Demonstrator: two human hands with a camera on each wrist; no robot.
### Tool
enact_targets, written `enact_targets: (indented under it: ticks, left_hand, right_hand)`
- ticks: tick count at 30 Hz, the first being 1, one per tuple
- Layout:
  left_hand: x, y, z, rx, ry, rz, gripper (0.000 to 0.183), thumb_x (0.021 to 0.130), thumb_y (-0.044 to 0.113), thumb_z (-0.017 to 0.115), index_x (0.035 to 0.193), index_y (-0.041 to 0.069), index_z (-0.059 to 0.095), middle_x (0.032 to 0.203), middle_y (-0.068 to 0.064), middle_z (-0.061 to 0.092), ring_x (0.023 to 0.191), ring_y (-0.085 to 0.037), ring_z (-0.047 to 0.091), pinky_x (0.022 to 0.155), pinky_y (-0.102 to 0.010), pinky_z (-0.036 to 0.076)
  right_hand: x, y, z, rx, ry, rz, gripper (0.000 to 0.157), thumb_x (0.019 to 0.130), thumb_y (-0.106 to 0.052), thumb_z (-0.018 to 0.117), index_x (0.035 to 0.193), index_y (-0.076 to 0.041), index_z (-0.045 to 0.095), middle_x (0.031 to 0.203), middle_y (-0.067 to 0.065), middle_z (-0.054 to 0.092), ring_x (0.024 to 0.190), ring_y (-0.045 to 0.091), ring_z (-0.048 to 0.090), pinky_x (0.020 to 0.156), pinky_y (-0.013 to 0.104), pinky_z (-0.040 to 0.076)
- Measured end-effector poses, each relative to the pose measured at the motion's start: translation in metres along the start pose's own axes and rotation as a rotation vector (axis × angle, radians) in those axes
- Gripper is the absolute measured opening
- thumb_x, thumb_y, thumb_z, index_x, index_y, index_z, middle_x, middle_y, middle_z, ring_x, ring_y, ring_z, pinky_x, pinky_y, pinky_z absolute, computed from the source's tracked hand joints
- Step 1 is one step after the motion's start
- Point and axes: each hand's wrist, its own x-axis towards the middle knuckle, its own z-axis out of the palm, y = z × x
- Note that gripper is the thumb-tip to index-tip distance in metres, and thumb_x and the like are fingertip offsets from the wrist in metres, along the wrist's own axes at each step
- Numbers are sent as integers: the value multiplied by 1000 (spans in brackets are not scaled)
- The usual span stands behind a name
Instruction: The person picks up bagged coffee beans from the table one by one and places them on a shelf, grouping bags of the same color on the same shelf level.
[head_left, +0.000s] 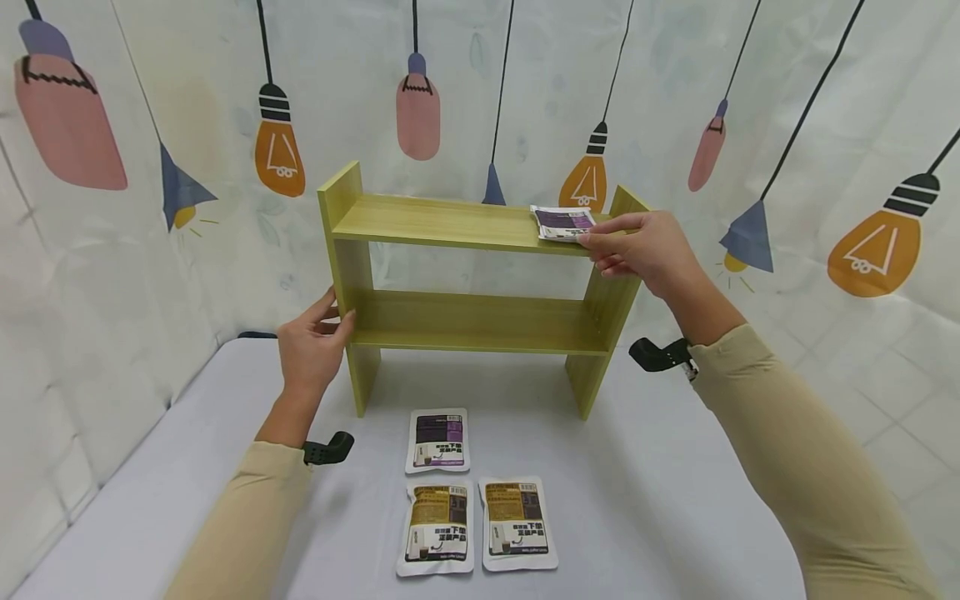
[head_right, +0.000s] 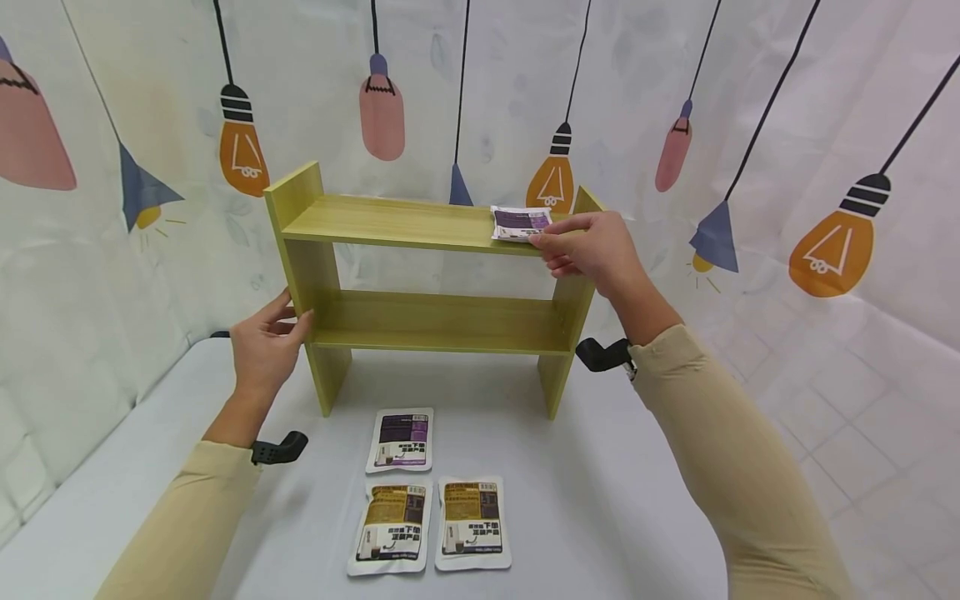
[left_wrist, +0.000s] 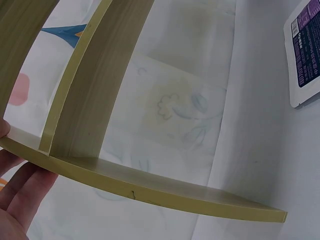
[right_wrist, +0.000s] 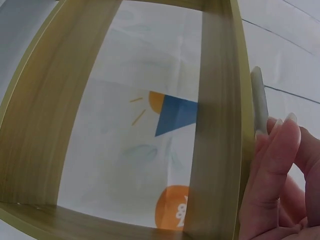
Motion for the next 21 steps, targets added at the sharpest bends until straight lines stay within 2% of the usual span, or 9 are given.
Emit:
enact_targets:
  ticks: [1,2,10,21]
  left_hand:
    - [0,0,0,2,0,2,49,95,16,72,142,21,61,115,-18,76,78,-35,74,66,0,47]
    - [0,0,0,1,1,2,49,95,16,72,142,21,61,116,-18,76,79,-37,74,66,0,47]
    - [0,-1,1,2,3,0,48,95,16,72,142,22,62,116,-18,76,79,-37,74,65,0,47]
    - [0,0,1,11,-3,-5,49,95,16,71,143,21,61,116,-19,76,79,-39,74,65,0,46]
  right_hand:
    - [0,0,0,-2,2,-1,57,83,-38,84,128,-7,71,79,-1,74,66,15,71,64,23,60]
    - [1,1,0,-4,3,-3,57,83,-38,84,128,-7,71,79,-1,74,65,15,70,63,22,60]
    - [0,2,1,-16,18,-16,56,83,-39,84,128,-7,71,77,-1,73,63,13,69,63,22,60]
    - [-5,10,2,51,52,-71,57,84,-39,83,129,-8,70,83,1,75,65,14,70,68,25,62]
